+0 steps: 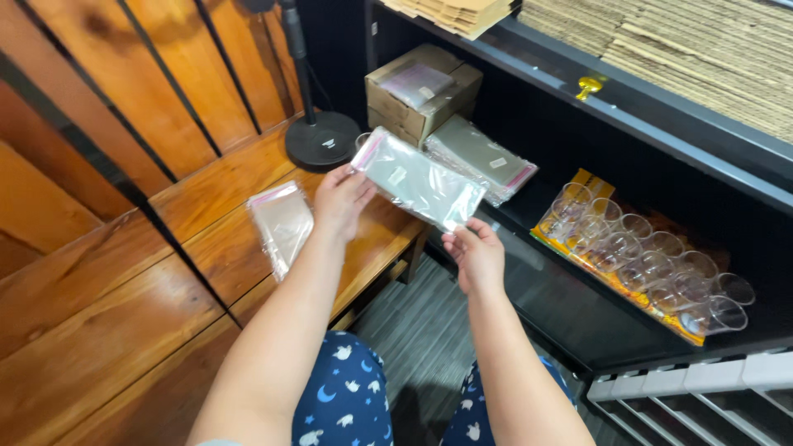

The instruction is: The person sits on the floor and repeatedly picks up stacks of clear plastic pouches from a wooden bench, then places them into a black shelf unit. The person also briefly handles a small glass cup before returning it to the bench.

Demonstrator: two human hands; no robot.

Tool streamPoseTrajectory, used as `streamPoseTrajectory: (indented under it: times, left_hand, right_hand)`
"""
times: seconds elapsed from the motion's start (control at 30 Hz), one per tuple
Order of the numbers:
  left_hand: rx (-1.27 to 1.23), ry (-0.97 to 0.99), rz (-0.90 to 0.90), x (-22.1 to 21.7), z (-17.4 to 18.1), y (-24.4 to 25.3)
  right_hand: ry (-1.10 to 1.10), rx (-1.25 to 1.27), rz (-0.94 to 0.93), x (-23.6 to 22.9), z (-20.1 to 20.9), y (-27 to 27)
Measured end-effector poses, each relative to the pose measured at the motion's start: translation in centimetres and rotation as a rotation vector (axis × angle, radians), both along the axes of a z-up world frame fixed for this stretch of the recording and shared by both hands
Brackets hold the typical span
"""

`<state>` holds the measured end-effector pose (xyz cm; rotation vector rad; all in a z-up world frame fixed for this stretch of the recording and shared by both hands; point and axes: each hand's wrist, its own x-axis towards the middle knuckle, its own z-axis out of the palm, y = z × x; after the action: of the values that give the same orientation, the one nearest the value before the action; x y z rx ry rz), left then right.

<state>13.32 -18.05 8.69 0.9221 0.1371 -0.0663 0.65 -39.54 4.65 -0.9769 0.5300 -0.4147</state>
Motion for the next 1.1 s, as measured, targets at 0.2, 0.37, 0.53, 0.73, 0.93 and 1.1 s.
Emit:
streamPoseTrajectory:
  times: [0.2, 0.37, 0.53, 0.73, 0.93, 1.1]
  left_hand:
    - [0.034, 0.002, -0.183, 2.6, -0.6, -7.6]
    - [0.039, 0.047, -0.234, 4.9, -0.3, -12.8]
    - [0.054, 0.056, -0.232, 7.5, -1.9, -17.4]
    - [0.144, 0.078, -0.189, 9.8, -4.0, -20.2]
    - [0.242, 0.099, -0.116, 11.1, -5.6, -21.0]
    - [0.336, 0.124, -0.084, 12.1, -6.3, -21.1]
  right_hand:
    - [0.009, -0.013, -0.102, 0.3, 3.6, -4.0]
    - [-0.003, -0.057, -0.160, 1.7, 4.5, -6.5]
    - [0.005, -0.052, -0.219, 3.2, 4.4, -8.6]
    - [0.034, -0.059, -0.246, 5.8, 2.9, -10.9]
    - [0.072, -0.104, -0.254, 8.0, 1.0, -12.1]
    - [0.119, -0.185, -0.272, 8.4, 0.9, -11.6]
